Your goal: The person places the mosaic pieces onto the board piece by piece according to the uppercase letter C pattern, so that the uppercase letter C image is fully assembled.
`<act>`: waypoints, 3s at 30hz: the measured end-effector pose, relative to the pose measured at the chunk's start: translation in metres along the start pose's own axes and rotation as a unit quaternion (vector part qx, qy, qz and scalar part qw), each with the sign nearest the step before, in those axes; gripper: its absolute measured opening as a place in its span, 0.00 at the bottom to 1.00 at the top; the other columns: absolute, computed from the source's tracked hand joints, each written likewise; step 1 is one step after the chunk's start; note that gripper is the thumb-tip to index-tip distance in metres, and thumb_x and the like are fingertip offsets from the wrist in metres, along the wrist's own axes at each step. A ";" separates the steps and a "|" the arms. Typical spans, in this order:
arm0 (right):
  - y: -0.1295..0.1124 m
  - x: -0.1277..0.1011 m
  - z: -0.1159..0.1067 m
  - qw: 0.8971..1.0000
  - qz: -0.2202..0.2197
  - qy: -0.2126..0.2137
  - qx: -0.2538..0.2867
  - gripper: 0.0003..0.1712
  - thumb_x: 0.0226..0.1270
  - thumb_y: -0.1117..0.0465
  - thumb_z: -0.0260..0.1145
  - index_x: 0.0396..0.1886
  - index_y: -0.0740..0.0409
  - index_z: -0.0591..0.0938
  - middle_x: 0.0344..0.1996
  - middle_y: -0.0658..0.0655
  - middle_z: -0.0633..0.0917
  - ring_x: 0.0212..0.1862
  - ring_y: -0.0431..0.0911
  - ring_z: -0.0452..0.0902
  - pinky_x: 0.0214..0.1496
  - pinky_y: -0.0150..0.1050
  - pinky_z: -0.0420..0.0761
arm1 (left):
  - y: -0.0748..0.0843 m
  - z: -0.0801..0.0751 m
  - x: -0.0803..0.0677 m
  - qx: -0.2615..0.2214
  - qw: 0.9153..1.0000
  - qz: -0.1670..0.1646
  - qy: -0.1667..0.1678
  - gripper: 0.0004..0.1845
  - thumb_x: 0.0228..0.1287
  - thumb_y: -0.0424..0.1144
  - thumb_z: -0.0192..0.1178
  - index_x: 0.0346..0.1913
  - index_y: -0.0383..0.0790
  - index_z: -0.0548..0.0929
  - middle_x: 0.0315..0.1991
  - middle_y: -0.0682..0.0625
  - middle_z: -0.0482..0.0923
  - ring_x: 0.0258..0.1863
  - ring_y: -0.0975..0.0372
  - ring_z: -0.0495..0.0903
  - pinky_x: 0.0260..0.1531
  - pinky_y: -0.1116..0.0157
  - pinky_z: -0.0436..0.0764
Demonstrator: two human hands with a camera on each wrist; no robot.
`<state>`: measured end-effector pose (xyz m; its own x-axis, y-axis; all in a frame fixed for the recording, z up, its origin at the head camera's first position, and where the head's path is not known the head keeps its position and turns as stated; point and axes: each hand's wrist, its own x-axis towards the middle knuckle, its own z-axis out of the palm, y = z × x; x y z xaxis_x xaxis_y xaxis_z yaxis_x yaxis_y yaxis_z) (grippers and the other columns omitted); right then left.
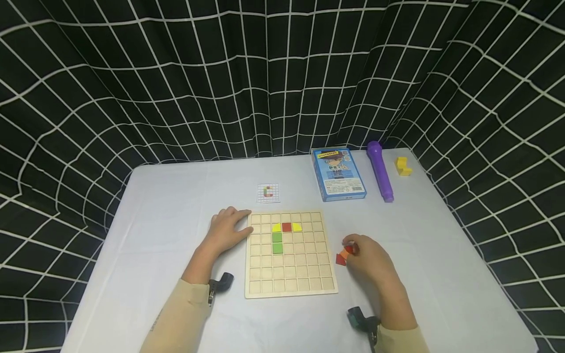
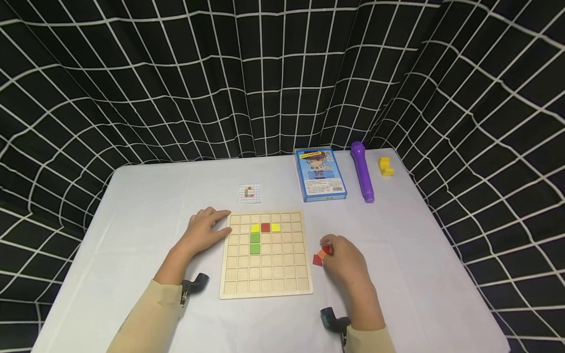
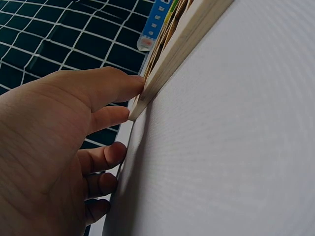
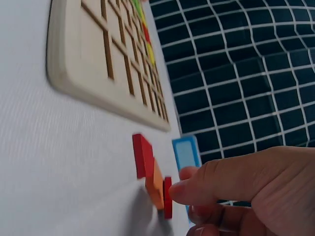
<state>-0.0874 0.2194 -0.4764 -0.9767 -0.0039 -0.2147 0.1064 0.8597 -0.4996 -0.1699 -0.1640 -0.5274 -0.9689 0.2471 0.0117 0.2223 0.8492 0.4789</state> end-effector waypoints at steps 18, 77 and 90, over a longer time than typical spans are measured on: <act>0.004 -0.005 0.009 0.999 -0.024 -0.021 -0.014 0.18 0.55 0.61 0.80 0.47 0.55 0.90 0.40 0.54 0.86 0.41 0.50 0.77 0.51 0.54 0.78 | 0.001 -0.001 -0.001 0.001 1.000 -0.002 -0.002 0.32 0.66 0.56 0.66 0.69 0.46 0.79 0.44 0.50 0.75 0.42 0.56 0.68 0.47 0.55 0.66; -0.096 -0.006 0.070 0.974 -0.224 -0.010 -0.027 0.12 0.55 0.60 0.76 0.41 0.51 0.91 0.26 0.42 0.76 0.28 0.39 0.69 0.30 0.36 0.70 | -0.002 0.002 0.001 0.002 1.000 0.002 -0.001 0.32 0.67 0.57 0.66 0.69 0.47 0.79 0.41 0.52 0.73 0.40 0.57 0.67 0.45 0.56 0.66; -0.098 -0.004 0.086 0.961 -0.264 0.056 -0.066 0.08 0.58 0.59 0.79 0.39 0.50 0.94 0.23 0.40 0.74 0.22 0.35 0.64 0.22 0.31 0.65 | -0.002 0.002 0.003 0.003 1.000 0.007 0.001 0.31 0.67 0.57 0.66 0.68 0.47 0.80 0.40 0.52 0.72 0.39 0.57 0.67 0.44 0.57 0.66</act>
<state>-0.0776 0.0915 -0.4988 -0.9028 -0.4084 0.1345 -0.4264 0.8101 -0.4024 -0.1726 -0.1639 -0.5305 -0.9657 0.2589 0.0201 0.2373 0.8482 0.4737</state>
